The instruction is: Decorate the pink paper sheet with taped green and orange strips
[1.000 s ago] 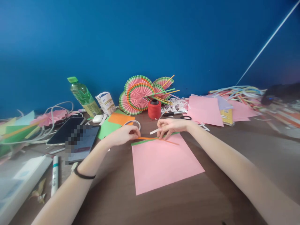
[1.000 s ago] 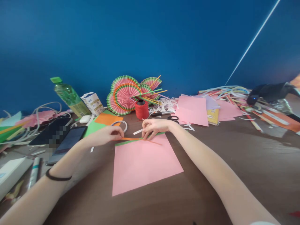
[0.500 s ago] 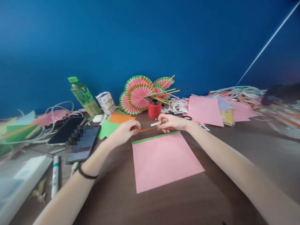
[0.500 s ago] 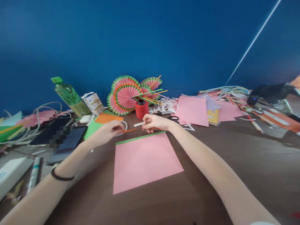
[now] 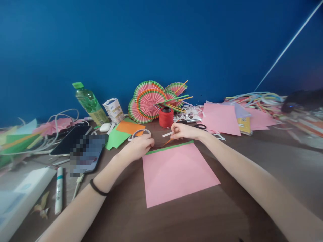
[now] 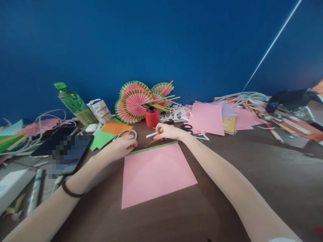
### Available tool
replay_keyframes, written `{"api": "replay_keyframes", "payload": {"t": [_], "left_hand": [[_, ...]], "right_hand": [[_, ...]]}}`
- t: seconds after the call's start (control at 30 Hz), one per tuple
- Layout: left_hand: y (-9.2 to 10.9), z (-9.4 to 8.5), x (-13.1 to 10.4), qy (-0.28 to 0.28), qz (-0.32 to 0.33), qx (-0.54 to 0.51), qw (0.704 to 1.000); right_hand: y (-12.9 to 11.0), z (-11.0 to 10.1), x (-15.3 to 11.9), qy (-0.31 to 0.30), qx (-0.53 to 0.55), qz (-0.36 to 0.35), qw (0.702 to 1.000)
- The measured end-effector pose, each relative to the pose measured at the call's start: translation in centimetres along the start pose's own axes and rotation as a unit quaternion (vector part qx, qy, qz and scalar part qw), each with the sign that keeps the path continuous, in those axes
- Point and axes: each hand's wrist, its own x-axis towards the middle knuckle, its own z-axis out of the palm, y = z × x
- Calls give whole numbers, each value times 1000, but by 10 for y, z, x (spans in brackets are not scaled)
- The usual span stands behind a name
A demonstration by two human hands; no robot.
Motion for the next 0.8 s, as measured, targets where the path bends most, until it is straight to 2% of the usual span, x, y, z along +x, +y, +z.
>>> {"api": "replay_keyframes", "payload": {"t": [0.33,0.47,0.6,0.8], "left_hand": [[7,-13,-1,-46,-81,-38,995],[10,-17,-3,-45,-90,10,995],[14,-19,-3,-48,-78,33,995],[8,-12,-2,-56,-73,-90,992]], "right_hand": [[12,6,8,111,-75,-109,985],[7,13,6,122,-84,-138,979],[2,19,3,124,-107,-140,977],[4,23,1,123,-143,-128,974]]}}
